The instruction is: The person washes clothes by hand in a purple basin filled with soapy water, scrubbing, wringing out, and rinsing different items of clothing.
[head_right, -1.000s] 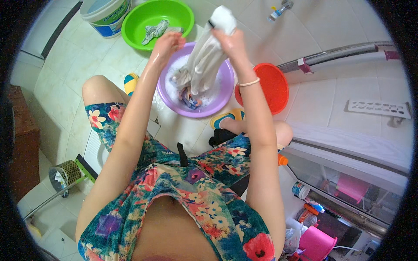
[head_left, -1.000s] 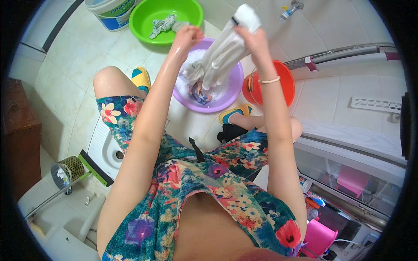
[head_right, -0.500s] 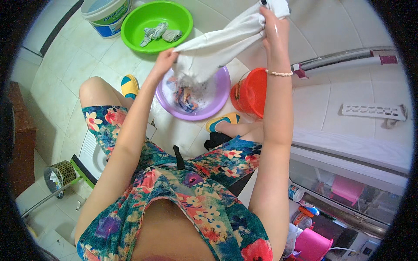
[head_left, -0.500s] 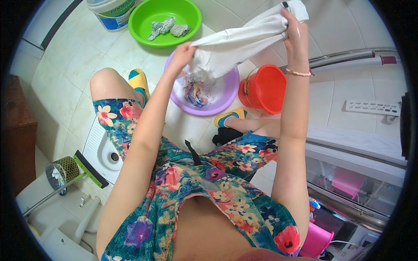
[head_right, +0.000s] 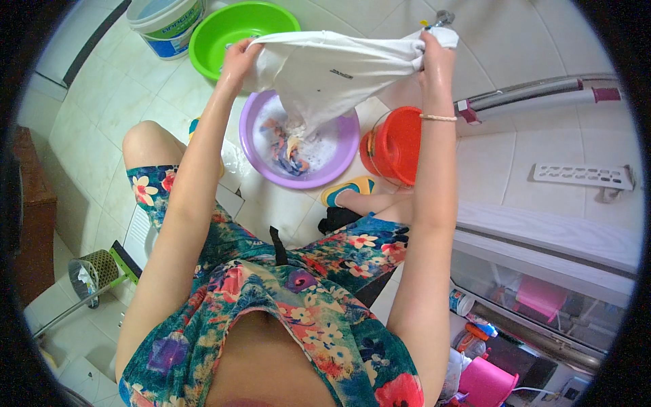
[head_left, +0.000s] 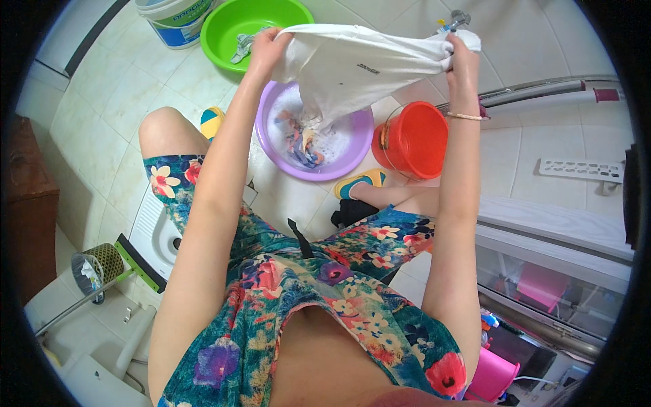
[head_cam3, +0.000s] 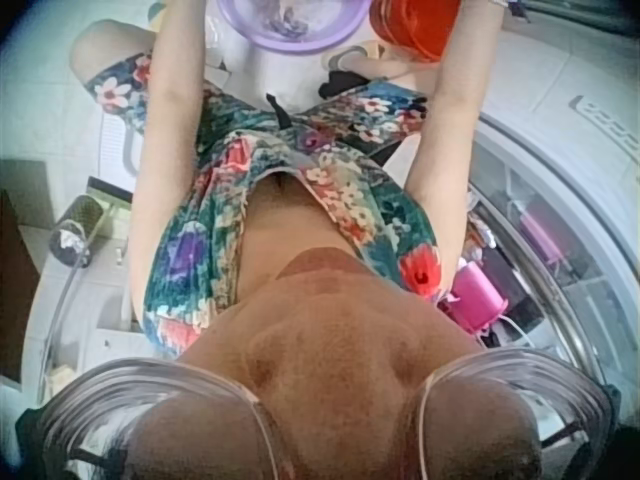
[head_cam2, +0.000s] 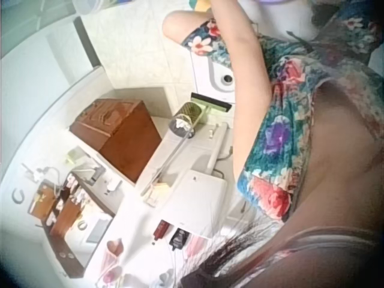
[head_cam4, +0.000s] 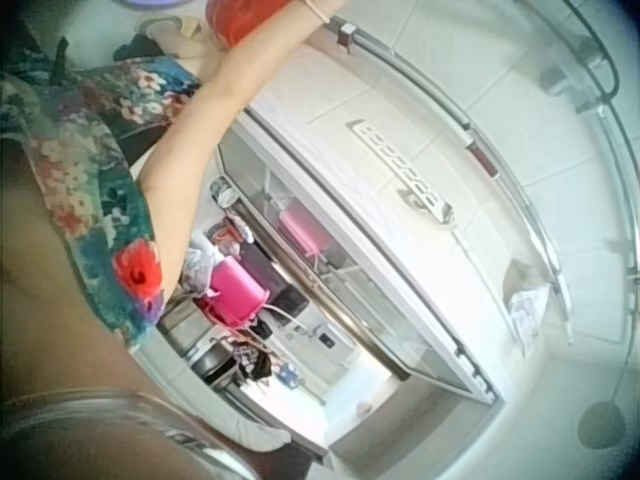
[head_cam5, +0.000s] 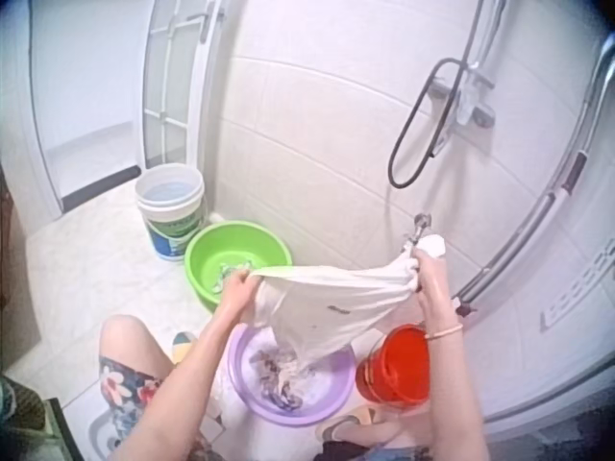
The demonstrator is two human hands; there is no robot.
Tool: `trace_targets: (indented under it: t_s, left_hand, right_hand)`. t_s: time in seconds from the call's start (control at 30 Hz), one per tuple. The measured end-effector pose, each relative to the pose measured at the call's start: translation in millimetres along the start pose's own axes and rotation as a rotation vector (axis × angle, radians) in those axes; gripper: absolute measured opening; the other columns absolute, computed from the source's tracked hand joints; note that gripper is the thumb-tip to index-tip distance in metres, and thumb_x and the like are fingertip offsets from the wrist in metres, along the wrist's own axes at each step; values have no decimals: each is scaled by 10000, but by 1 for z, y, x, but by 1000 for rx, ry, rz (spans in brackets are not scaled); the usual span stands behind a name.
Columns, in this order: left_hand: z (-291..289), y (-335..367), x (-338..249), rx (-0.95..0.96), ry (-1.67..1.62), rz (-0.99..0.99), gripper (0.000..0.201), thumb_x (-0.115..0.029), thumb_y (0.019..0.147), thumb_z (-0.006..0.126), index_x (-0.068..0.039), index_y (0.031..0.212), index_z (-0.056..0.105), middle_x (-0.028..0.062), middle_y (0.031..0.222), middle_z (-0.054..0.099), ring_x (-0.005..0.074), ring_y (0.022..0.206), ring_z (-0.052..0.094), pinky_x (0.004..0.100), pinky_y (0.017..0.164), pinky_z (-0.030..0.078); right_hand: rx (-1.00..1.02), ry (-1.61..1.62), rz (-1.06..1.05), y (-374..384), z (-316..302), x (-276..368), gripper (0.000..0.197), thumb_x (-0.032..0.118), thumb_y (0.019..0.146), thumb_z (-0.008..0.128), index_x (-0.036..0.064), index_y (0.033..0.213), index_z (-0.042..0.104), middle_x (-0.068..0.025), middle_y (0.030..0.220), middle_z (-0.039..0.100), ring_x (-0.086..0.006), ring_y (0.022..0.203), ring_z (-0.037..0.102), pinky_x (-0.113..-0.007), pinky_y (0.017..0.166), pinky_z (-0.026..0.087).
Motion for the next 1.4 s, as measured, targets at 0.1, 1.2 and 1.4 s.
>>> trace_targets:
  t_s: [0.1,1.2,1.4]
  left_hand:
    - [1,11,-17,-10,-40,59,287,-272,797,596,-15,919,634,12,794,612,88,697,524,233,632,414]
    - [151,-77,149,456,-247,-664,589,-382,824,524,47,1219,438,152,1256,441,204,1157,411,312,966,299]
    - [140,-54,165,327,-830,-743,268,-276,848,475,-22,925,514,65,628,489,216,583,514,396,717,477]
  right_hand:
    - [2,24,-67,-1,7,39,219,70,737,614,-86,881,562,-119,831,584,-181,705,574,-295,599,463]
    - [545,-335,-63,-58,210,-102,277,88,716,542,-54,954,530,-129,872,614,-209,792,590,-338,691,463]
    - [712,-335,95,-60,162,-200,354,168,727,595,-49,1002,542,-203,945,601,-279,888,586,-344,775,450]
Point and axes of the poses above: each hand's wrist, its own y-axis towards the middle knuckle, its own z-axis out of the palm, x = y × z, the point moved 7 cm from there along y, towards the middle knuckle
